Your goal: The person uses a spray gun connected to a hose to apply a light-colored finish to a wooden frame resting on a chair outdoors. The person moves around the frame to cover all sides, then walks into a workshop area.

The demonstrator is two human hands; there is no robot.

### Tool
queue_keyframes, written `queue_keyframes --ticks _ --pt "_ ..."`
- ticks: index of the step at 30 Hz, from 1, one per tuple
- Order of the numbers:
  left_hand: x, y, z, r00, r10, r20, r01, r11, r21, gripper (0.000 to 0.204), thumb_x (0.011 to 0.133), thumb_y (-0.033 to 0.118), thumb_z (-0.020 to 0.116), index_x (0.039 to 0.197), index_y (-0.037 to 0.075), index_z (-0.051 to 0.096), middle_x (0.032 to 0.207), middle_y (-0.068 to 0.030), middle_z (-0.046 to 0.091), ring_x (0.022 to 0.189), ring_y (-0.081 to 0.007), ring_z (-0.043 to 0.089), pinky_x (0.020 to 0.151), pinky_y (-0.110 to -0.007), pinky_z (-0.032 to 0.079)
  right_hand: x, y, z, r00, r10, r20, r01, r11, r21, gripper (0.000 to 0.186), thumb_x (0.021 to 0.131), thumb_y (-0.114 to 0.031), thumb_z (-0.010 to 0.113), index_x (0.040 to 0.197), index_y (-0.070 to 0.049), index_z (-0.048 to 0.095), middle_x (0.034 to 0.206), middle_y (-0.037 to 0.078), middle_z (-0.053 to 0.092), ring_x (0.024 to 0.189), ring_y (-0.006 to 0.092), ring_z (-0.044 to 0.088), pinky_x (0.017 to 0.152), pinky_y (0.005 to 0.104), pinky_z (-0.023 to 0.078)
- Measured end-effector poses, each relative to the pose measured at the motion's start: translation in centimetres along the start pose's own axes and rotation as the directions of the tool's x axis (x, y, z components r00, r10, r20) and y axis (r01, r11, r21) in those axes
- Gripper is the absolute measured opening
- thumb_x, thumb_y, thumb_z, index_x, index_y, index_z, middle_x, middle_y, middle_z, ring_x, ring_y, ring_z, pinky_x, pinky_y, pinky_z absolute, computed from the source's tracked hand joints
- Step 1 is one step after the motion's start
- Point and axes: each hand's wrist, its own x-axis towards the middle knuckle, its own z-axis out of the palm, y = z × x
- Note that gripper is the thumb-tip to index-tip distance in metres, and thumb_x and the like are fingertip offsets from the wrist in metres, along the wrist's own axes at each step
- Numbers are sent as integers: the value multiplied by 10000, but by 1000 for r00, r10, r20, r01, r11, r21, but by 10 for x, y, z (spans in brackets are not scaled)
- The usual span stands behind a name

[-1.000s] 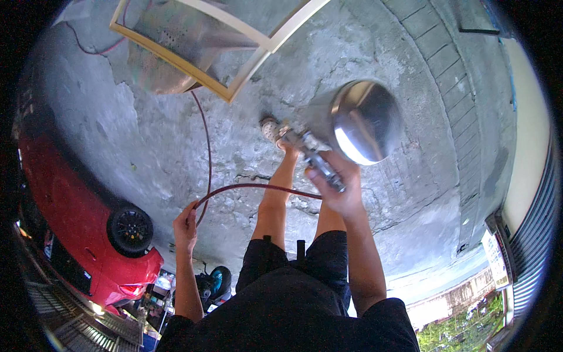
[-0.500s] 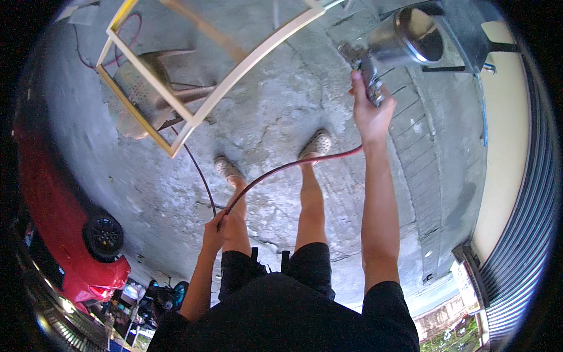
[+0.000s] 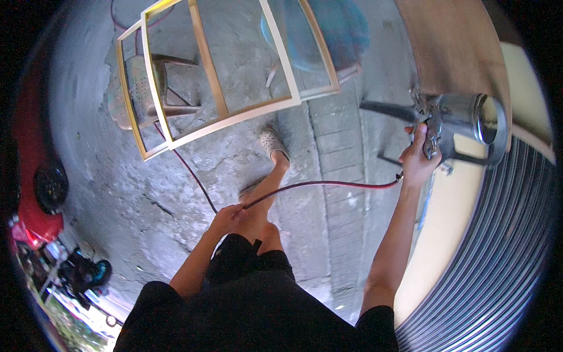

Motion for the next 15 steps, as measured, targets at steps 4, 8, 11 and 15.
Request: queue_keyframes --ticks 4,8,11,15 --pt "34 30 26 985 127 -121 -130 991 -23 296 953 266 601 1226 184 684 979 -194 696 901 -399 666 785 -482 521 53 -10 17 986 -83 141 83 997 3 326 1005 -316 613 992 6 662 789 88 711 378 61 447 357 238 346" --pt "58 86 18 986 80 -145 -104 981 -165 290 926 269 608 1177 168 711 946 -198 701 881 -398 675 783 -459 535 101 5 4 948 -62 313 71 997 -17 418 994 -409 611 1027 3 675 814 68 705 387 45 426 359 223 350" --pt "48 98 22 989 -59 -136 41 990 -135 310 933 295 607 1214 206 703 967 -174 705 902 -386 676 790 -479 530 116 -7 20 917 -74 393 84 996 -7 445 1002 -432 585 1086 -3 668 868 68 708 400 45 443 360 215 357" --pt "27 101 31 957 -68 -282 9 979 -204 287 958 300 608 1196 180 715 879 -158 695 799 -361 669 747 -455 525 132 -29 52 924 -79 375 85 996 -1 432 1012 -406 573 1091 12 649 893 82 706 400 59 465 357 219 364"
